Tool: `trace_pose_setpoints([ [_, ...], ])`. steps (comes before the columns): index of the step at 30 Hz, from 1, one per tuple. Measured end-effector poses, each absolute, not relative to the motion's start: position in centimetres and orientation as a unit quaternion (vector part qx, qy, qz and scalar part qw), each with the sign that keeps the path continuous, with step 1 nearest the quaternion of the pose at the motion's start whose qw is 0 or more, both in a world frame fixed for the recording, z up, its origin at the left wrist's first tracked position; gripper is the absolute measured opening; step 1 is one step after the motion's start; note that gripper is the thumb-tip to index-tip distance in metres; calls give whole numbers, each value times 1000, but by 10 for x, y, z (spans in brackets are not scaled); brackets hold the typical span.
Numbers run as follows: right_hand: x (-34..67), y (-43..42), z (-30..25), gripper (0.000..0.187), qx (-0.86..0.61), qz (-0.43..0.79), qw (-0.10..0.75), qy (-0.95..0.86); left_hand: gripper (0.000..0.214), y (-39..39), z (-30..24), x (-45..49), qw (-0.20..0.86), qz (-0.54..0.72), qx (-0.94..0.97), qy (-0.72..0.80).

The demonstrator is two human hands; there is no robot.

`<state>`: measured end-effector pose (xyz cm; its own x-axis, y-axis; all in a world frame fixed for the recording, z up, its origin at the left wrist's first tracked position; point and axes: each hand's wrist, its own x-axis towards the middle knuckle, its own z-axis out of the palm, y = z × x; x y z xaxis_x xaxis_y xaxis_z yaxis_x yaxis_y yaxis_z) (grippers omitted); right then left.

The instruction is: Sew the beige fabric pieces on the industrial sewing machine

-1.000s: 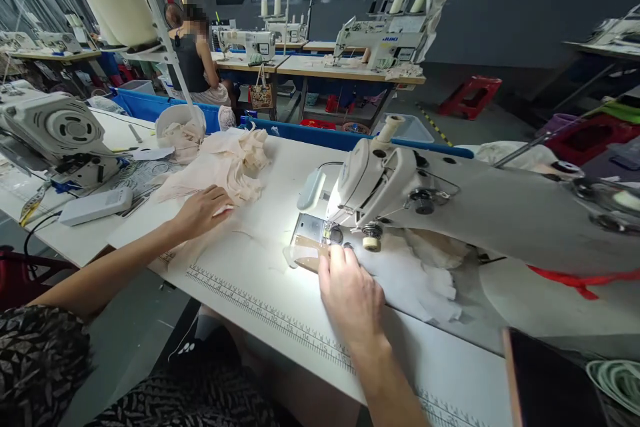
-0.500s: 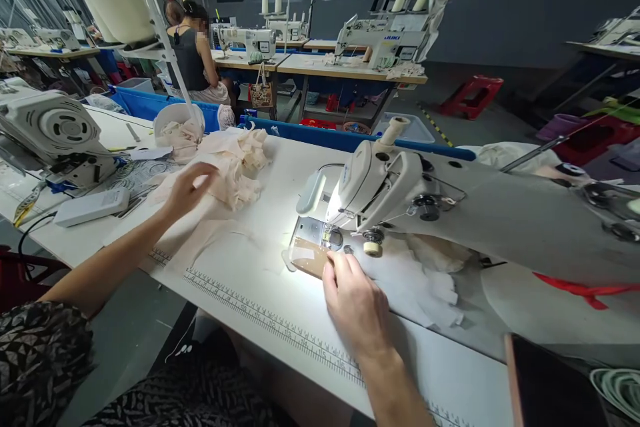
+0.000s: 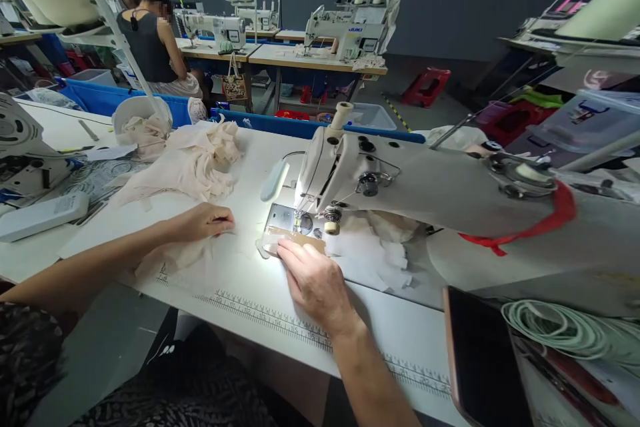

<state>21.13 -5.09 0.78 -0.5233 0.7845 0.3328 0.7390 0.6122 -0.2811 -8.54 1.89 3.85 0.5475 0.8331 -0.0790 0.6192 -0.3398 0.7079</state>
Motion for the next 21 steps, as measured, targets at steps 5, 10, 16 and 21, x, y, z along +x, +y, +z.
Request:
trace_pose_setpoints([
  [5,205,-56,4,44,-459,-75,194,-864,19,42,53,-60,269,177,826,462],
  [10,204,-57,2,40,-457,-125,182,-862,13,29,56,-2,413,191,804,382],
  [16,206,-56,4,42,-459,-95,185,-864,16,43,39,22,359,154,821,417],
  [21,210,-54,4,43,-467,-59,217,-855,16,50,32,19,347,144,821,430],
])
